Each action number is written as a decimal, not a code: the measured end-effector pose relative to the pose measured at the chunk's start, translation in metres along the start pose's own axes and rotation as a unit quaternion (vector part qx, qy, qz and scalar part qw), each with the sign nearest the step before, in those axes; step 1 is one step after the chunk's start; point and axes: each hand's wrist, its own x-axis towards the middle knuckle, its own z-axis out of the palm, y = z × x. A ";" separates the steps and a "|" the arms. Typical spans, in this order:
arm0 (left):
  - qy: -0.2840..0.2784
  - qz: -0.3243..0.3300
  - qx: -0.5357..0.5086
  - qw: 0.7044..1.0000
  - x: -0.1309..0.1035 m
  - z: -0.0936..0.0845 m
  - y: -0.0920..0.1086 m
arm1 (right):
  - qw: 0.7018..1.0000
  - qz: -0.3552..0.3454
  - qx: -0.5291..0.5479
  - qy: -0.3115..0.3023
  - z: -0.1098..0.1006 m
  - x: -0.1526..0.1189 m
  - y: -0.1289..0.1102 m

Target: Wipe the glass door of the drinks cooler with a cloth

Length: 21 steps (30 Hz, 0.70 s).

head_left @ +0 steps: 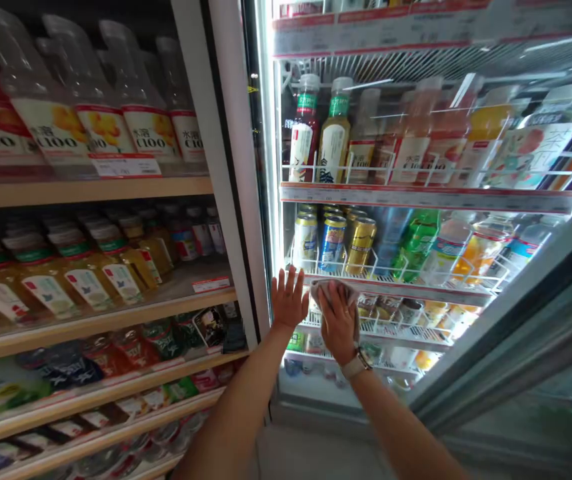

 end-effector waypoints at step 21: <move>0.004 -0.007 -0.010 1.000 -0.001 0.002 -0.002 | 0.997 0.029 -0.003 0.069 -0.004 0.031 -0.006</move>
